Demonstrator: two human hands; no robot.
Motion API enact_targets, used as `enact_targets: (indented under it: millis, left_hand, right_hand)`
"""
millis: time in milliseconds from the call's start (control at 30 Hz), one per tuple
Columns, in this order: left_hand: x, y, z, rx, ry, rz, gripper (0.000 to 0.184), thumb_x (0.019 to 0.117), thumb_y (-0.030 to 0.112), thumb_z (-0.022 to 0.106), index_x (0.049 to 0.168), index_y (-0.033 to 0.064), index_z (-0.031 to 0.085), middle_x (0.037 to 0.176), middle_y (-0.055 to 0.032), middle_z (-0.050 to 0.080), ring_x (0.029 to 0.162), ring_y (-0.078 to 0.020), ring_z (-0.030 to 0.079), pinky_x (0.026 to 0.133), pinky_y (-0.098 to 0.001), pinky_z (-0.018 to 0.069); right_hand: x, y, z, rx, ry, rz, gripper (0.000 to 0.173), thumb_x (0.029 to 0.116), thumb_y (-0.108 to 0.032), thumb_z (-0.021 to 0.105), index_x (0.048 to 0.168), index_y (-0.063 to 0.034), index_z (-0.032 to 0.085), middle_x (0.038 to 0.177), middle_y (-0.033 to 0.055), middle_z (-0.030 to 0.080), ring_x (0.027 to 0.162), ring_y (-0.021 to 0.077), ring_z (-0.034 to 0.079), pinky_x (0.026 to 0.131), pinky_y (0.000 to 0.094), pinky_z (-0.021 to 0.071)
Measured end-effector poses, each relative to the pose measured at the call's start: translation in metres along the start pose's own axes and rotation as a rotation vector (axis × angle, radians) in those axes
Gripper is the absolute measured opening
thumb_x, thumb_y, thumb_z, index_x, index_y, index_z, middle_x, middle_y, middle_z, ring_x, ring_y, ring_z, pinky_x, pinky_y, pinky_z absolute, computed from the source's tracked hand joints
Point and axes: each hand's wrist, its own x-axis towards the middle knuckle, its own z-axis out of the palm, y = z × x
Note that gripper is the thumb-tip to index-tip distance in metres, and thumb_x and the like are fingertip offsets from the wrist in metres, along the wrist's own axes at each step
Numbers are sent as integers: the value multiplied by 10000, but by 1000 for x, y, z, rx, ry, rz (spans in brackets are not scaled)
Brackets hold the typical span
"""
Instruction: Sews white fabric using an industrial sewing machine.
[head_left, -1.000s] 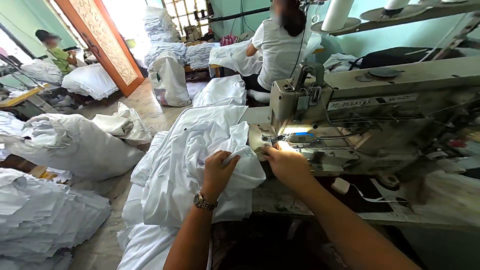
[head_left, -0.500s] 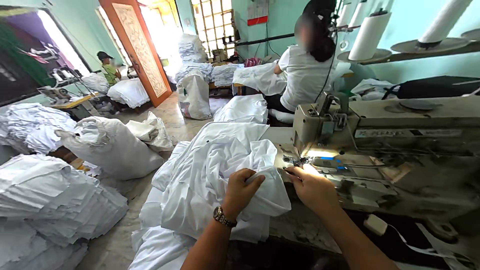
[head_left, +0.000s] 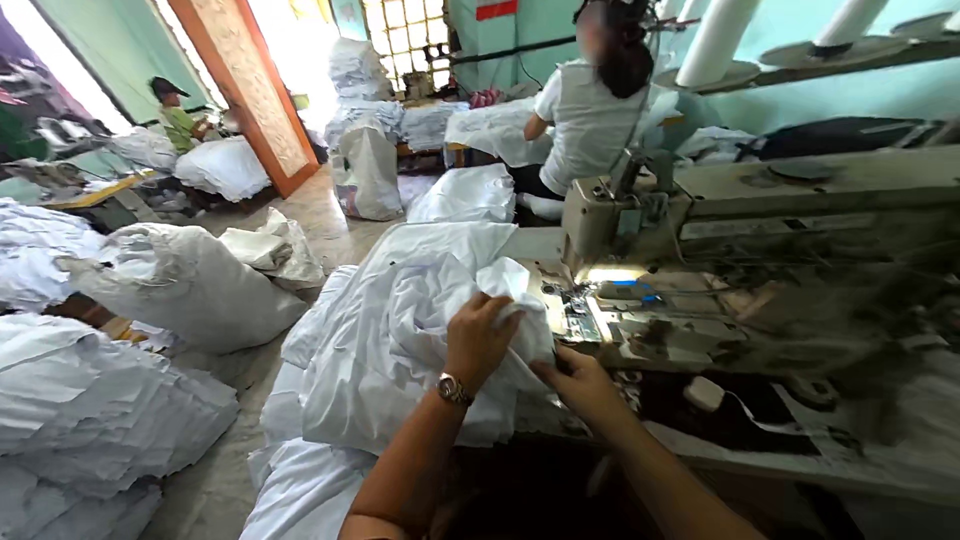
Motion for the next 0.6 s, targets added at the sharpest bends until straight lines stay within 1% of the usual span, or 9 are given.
enact_targets:
  millis: [33,67,100,167,200,233,300,500,600]
  left_hand:
    - [1,-2,6,36,-86,-2,284,965,305,683,1181,140,764,1026,-103,725,914,-240,712,799,-443,596]
    - [1,-4,13,58,-163,-3,290,987,297,648,1228,172,750,1052,-102,715,937,-245,705,810,-453,592]
    - [1,-6,18,67,-212,-2,280,1004,285,615,1233,195,749,1043,-95,705,926,-238,697,800,-449,590]
    - [2,-7,23,64,-247,1,271,1015,261,592,1221,207,759,1007,-89,689,880,-227,686,750,-440,584]
    - [3,-8,23,59,-258,-5,273,1016,260,591,1226,209,759,1000,-84,684,868,-220,681,736,-434,583]
    - [4,-8,22,49,-267,-11,275,1016,259,594,1230,202,757,996,-83,678,860,-215,677,728,-429,581]
    - [5,-9,21,32,-278,-24,278,1017,264,598,1237,197,754,992,-81,673,852,-205,672,727,-417,581]
    - [7,-8,17,30,-310,-59,284,1023,284,588,1245,218,752,1004,-62,682,870,-190,675,743,-417,579]
    - [6,-8,18,28,-299,-63,284,1024,296,588,1242,221,754,1003,-56,686,870,-183,677,750,-404,579]
  right_hand:
    - [-3,3,-2,95,-25,76,141,954,-148,690,1040,-37,707,858,-11,720,766,19,674,727,224,577]
    - [-5,6,-4,184,-30,152,128,959,-126,688,1044,-31,701,867,-6,721,768,25,676,725,225,577]
    - [-7,8,-7,256,-26,215,131,965,-116,688,1060,-25,695,883,3,724,768,36,679,715,227,578]
    - [-9,14,-9,349,-16,278,115,970,-110,686,1055,-33,683,861,0,712,690,33,648,606,206,540]
    - [-8,15,-10,370,-20,285,109,970,-113,686,1047,-38,679,848,-4,705,662,28,630,572,197,518]
    - [-8,16,-11,380,-29,286,108,970,-114,685,1048,-40,677,845,-6,703,656,25,624,562,192,509]
    - [-7,17,-13,392,-51,288,116,969,-115,688,1058,-40,686,860,-3,715,680,26,640,574,189,514]
    - [-3,20,-12,456,-98,331,134,968,-121,691,1076,-42,681,880,7,717,680,30,636,561,184,499]
    - [-2,24,-12,485,-108,331,129,965,-126,698,1068,-50,685,866,4,715,646,22,616,526,174,475]
